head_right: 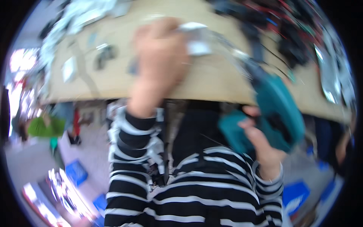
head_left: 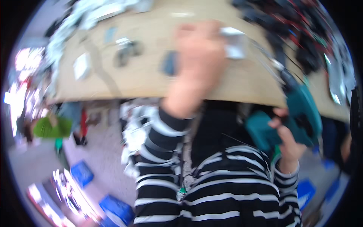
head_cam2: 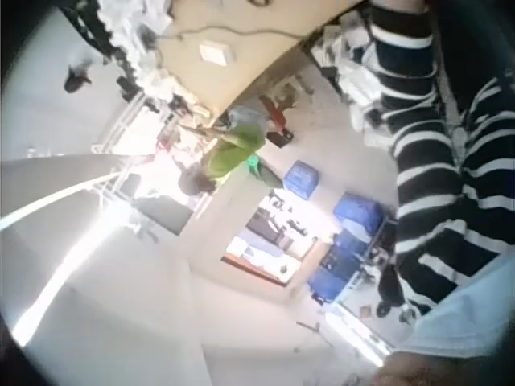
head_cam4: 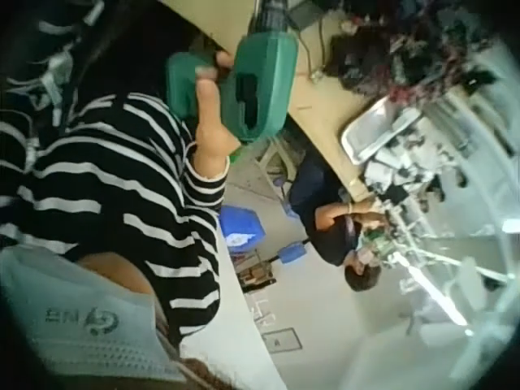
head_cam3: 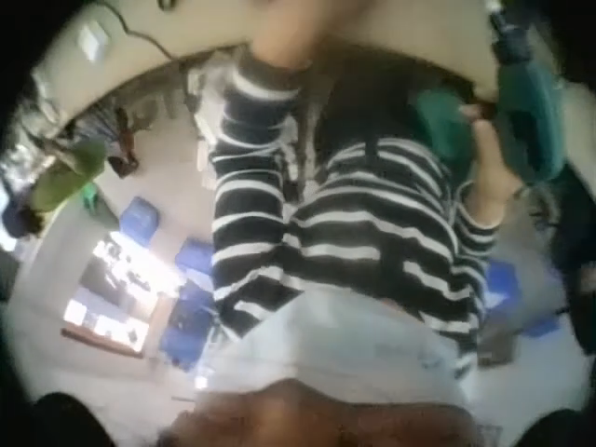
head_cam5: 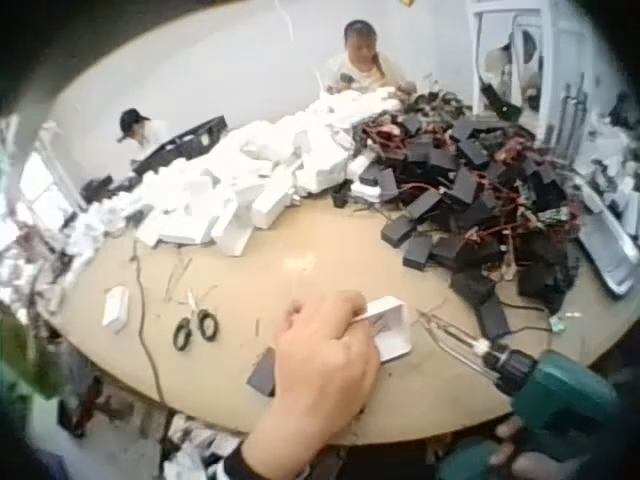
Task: Soldering wires or electronic components into small white plastic housings using a handheld soldering gun at a workstation.
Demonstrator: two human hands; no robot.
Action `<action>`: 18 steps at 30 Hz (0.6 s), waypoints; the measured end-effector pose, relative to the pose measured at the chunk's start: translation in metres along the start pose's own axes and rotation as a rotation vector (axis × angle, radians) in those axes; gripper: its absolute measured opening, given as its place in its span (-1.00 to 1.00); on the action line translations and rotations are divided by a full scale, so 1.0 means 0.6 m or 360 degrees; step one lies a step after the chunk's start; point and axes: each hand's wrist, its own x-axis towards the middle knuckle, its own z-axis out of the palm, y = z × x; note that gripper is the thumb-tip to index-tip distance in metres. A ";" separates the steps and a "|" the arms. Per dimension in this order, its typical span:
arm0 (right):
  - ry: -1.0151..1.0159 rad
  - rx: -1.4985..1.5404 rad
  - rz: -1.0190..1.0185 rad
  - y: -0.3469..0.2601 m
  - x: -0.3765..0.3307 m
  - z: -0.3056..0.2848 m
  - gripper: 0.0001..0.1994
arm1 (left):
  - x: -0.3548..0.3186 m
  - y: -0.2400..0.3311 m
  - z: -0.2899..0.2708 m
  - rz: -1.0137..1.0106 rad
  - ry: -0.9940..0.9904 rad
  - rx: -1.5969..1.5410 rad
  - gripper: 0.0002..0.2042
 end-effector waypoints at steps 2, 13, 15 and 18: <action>-0.0023 0.0008 -0.0049 0.021 -0.007 -0.038 -0.46 | -0.006 0.014 0.030 -0.0138 0.0012 -0.0216 -0.95; -0.0324 0.0555 -0.0070 0.045 0.033 -0.103 -0.48 | -0.006 0.036 0.006 -0.0247 0.0131 -0.0032 -0.94; -0.0350 0.0646 -0.0003 0.056 0.044 -0.126 -0.47 | -0.008 0.033 0.018 -0.0263 0.0102 0.0050 -0.92; -0.0540 0.0716 0.0131 0.046 0.065 -0.139 -0.41 | -0.003 0.033 0.019 -0.0227 0.0077 -0.0128 -0.93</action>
